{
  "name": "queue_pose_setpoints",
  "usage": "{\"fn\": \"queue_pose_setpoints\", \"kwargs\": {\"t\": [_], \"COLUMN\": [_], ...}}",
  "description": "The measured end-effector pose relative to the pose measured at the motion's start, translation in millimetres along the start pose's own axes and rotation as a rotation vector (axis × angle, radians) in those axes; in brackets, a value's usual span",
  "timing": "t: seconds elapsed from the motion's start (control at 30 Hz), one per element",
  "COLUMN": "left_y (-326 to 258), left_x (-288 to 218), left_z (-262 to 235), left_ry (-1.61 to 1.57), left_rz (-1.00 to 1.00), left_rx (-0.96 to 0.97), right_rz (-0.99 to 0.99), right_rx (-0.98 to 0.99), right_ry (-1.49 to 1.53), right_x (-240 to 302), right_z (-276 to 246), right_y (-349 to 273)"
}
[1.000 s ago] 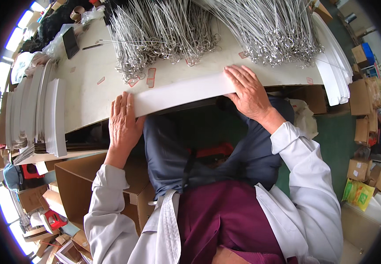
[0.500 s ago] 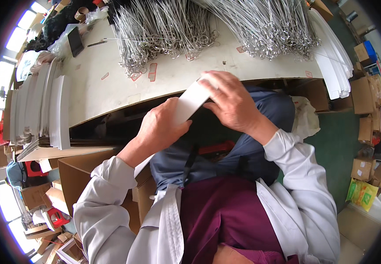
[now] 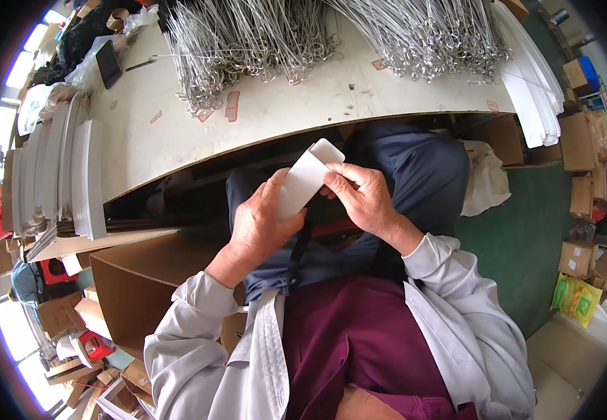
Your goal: Assemble cardboard sleeves and pack wire brushes into them.
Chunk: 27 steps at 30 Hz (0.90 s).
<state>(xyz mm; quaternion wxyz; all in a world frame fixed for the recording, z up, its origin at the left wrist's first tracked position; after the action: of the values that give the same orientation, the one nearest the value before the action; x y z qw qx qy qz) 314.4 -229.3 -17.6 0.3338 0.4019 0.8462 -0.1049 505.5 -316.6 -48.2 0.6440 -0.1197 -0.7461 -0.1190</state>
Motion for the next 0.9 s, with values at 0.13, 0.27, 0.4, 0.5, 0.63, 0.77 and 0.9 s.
{"fn": "queue_pose_setpoints", "kwargs": {"t": [0.13,0.27,0.4,0.5,0.63,0.77,0.9], "left_y": [3,12,10,5,2,0,-4], "left_x": [-6,-6,-5,-6,-4,-7,-5], "left_z": [8,16,26,31,37,38,49], "left_ry": [-0.113,-0.178,-0.208,-0.213,-0.216,-0.241,-0.197], "left_rz": [-0.015,-0.014,-0.089,-0.071,-0.096,-0.121,-0.098], "left_rx": [0.024,0.019,0.051,0.022,0.014,-0.01,-0.023], "right_rz": [0.091,0.071,0.06,0.072,-0.073,0.039,0.166], "right_rx": [0.084,0.149,0.133,0.177,0.209,-0.037,0.056], "right_ry": [0.065,-0.032,-0.093,-0.137,-0.322,0.067,0.029], "right_x": [1,3,1,4,-4,-10,-8], "right_z": [1,2,7,6,15,19,17], "right_y": [0,0,-6,-9,-10,-18,-20]}}
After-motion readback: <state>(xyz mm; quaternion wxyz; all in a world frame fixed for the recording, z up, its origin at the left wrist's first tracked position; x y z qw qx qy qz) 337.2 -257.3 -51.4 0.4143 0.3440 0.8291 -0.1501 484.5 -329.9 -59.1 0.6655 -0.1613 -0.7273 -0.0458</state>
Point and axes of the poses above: each hand's wrist, its own y-axis towards the middle knuckle, its own z-axis out of the palm, x = y × z, the point moved 2 cm from there along y, towards the middle knuckle, and after that the axes turned 5 degrees about z, right-handed, at the moved point
